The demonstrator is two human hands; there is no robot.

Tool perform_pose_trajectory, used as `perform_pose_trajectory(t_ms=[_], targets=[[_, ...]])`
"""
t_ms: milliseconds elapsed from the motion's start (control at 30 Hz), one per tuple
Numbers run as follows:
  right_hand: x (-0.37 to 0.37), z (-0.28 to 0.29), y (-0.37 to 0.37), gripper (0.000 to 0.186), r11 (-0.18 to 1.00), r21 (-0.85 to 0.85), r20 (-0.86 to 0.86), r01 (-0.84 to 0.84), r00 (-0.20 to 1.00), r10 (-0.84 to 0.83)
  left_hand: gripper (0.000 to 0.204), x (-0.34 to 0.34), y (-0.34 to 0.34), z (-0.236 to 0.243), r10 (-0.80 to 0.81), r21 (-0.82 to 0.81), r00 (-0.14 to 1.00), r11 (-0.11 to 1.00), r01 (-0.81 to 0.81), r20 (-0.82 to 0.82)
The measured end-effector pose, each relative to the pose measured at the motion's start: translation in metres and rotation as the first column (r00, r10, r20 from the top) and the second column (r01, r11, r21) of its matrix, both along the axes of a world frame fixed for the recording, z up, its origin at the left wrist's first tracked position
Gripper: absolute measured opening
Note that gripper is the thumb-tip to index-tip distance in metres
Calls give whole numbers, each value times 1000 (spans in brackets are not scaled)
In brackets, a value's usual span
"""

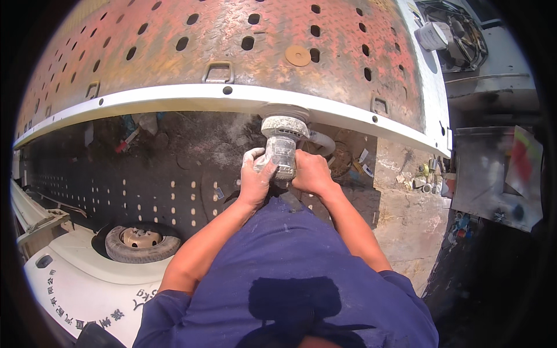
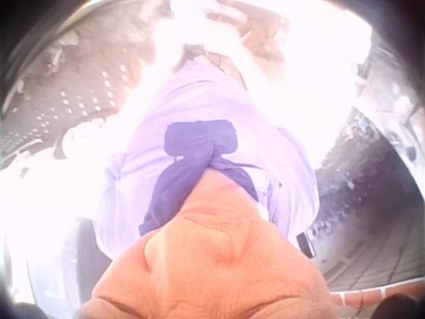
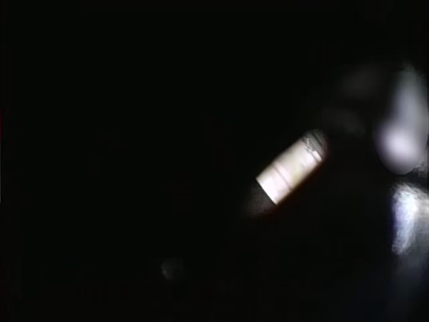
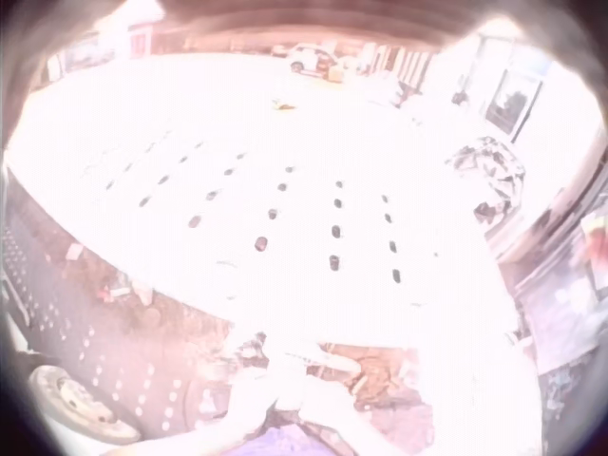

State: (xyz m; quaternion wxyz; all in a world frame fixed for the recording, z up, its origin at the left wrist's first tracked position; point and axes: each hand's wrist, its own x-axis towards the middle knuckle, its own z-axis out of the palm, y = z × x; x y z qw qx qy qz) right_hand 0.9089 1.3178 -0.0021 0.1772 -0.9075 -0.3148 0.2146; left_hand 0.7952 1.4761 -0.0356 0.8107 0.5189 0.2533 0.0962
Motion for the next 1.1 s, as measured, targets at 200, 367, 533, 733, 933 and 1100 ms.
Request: perform_pose_trajectory(t_ms=[200, 367, 533, 733, 933, 1100], targets=[[8, -9, -36, 33, 1000, 0, 46, 12, 999, -12, 74, 12, -23, -9, -129, -16, 992, 992, 129, -3], [7, -14, -32, 34, 1000, 1, 45, -10, 999, 10, 68, 10, -17, -15, -114, -1, 993, 993, 114, 19], [-3, 1, 16, 33, 997, -51, 39, -56, 998, 58, 66, -3, 21, -10, -30, 100, 999, 995, 31, -17], [-24, 5, 98, 32, 993, -43, 24, -113, 993, 114, 64, -33, 96, -4, 52, 34, 998, 998, -51, -40], [-51, 8, 186, 28, 988, 26, 31, -149, 988, 148, 61, -64, 175, -3, 204, -2, 979, 979, -204, -17], [-54, 4, 214, 27, 972, 87, -33, -218, 975, 222, 60, -75, 201, -9, 276, -5, 960, 961, -277, -42]])
